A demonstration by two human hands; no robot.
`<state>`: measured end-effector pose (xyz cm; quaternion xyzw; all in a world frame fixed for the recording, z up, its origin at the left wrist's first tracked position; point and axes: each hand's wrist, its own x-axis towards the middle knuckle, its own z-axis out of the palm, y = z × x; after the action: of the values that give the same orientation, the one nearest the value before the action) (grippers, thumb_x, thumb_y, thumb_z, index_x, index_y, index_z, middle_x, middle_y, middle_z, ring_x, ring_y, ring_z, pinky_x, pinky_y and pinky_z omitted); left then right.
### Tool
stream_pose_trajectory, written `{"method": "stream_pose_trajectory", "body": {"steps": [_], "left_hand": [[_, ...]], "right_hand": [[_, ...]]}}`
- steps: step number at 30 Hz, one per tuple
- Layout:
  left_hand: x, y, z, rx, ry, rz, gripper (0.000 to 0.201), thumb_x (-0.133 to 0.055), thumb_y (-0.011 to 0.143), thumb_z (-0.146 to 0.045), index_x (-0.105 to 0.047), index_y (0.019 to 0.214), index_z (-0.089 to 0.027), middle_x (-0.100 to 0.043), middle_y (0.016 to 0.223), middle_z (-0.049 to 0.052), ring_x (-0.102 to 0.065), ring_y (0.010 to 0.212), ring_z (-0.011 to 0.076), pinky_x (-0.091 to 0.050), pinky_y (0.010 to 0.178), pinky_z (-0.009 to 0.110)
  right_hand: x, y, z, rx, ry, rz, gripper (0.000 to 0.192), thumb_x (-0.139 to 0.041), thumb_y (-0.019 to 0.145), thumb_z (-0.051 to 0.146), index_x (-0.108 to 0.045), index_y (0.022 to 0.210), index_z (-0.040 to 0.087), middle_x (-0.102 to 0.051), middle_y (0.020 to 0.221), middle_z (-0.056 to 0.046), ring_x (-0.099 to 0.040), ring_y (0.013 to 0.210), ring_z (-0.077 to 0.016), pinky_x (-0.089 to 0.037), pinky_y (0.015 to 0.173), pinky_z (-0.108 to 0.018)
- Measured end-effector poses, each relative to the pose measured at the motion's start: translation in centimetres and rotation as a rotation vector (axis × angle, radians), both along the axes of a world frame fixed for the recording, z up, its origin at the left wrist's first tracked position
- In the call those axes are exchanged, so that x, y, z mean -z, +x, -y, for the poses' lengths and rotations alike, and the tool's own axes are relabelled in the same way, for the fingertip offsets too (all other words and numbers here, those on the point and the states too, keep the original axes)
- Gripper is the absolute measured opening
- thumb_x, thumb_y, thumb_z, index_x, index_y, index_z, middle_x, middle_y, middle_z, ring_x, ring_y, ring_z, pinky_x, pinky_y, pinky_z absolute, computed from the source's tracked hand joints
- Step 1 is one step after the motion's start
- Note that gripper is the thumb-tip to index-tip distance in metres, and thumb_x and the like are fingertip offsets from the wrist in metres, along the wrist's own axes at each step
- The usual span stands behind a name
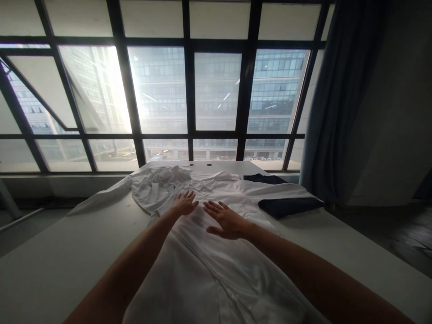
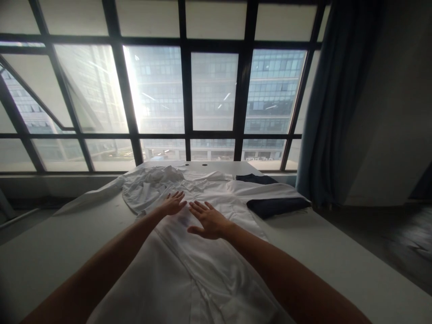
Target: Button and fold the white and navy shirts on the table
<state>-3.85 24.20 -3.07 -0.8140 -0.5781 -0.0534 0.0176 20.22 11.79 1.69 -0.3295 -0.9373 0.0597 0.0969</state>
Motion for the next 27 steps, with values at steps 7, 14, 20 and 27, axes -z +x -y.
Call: {"method": "stream_pose_trajectory", "body": {"steps": [7,14,20,27], "left_hand": [[1.9,-0.2,-1.9,-0.030,-0.109,0.039,0.077,-0.022,0.096,-0.064,-0.024,0.155,-0.014,-0.015,0.162,0.016,-0.012,0.150,0.0291,-0.015,0.118,0.051],[1.4,-4.2,-5.3,-0.220,-0.065,0.025,0.077,-0.022,0.096,-0.063,-0.025,0.155,-0.014,-0.016,0.162,0.015,-0.013,0.150,0.0273,-0.013,0.119,0.050],[0.9,-5.1,-7.0,-0.249,-0.054,0.002,0.076,-0.023,0.095,-0.061,-0.024,0.155,-0.015,-0.018,0.162,0.013,-0.014,0.150,0.0292,-0.016,0.117,0.052],[1.3,-2.0,-4.1,-0.141,0.090,-0.002,0.064,-0.024,0.098,-0.052,-0.036,0.150,-0.016,-0.028,0.159,0.014,-0.019,0.148,0.0291,-0.014,0.118,0.052]], "right_hand": [[4.4,-1.1,-2.0,0.030,-0.164,0.023,0.089,-0.032,0.093,0.073,-0.022,0.156,0.011,-0.014,0.161,-0.015,-0.007,0.149,-0.0285,-0.007,0.122,-0.047],[4.2,-0.6,-1.5,0.044,-0.177,0.010,0.092,-0.034,0.091,0.074,-0.021,0.156,0.011,-0.012,0.161,-0.014,-0.007,0.149,-0.0293,-0.006,0.122,-0.046],[4.9,-0.9,-2.0,0.025,-0.206,-0.039,0.092,-0.036,0.089,0.076,-0.027,0.155,0.014,-0.016,0.160,-0.012,-0.011,0.149,-0.0283,-0.009,0.122,-0.046],[0.6,9.4,-9.7,0.867,-0.051,-0.567,0.045,-0.050,0.095,0.047,-0.071,0.106,0.008,-0.069,0.107,-0.018,-0.063,0.104,-0.0262,-0.046,0.091,-0.034]]}}
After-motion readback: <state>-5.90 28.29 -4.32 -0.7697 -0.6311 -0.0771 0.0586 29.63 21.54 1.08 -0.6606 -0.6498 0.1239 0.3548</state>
